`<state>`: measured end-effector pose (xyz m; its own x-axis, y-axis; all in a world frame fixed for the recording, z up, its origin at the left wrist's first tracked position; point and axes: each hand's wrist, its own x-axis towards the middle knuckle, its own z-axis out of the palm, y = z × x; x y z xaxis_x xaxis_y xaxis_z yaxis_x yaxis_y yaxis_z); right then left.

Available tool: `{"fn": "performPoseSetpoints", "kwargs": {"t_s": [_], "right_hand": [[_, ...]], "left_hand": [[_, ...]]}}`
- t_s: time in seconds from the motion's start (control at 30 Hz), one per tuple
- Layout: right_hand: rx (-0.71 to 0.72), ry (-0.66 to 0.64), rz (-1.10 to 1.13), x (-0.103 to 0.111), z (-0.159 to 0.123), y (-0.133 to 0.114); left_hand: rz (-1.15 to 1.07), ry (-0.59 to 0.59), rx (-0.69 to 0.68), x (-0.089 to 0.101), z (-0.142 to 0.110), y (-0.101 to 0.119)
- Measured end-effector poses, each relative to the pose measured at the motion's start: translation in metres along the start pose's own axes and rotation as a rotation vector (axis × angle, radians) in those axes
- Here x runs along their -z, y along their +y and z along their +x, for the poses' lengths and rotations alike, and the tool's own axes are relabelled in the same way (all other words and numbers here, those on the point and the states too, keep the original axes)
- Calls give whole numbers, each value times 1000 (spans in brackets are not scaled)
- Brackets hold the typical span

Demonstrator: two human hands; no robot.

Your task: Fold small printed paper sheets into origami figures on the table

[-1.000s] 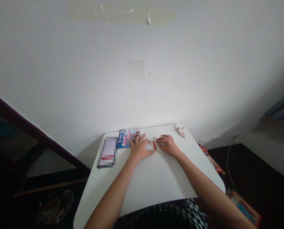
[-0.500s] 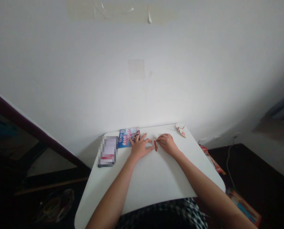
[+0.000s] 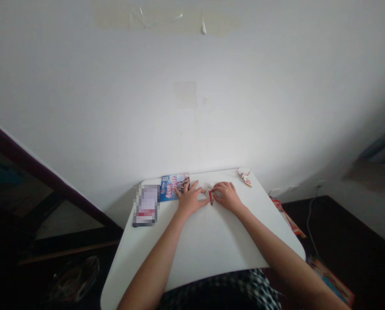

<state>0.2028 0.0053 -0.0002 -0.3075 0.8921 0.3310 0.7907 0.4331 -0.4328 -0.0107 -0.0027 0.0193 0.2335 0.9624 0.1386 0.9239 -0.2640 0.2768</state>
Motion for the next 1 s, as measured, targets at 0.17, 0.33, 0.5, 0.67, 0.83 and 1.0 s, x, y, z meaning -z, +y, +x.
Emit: {"fn": "performPoseSetpoints", "kwargs": {"t_s": [0.17, 0.33, 0.5, 0.67, 0.83, 1.0], "right_hand": [[4, -48, 20, 3, -4, 0], [10, -61, 37, 3, -6, 1], [40, -63, 45, 3, -7, 3], [63, -62, 41, 4, -8, 5], [84, -77, 58, 7, -10, 6], [69, -77, 104, 5, -9, 11]], "left_hand": [[-5, -19, 8, 1, 0, 0], [-13, -27, 15, 0, 1, -1], [-18, -19, 12, -3, 1, -3], [-17, -9, 7, -4, 1, -3], [-28, 5, -3, -3, 0, -2], [-39, 77, -4, -5, -1, -2]]}}
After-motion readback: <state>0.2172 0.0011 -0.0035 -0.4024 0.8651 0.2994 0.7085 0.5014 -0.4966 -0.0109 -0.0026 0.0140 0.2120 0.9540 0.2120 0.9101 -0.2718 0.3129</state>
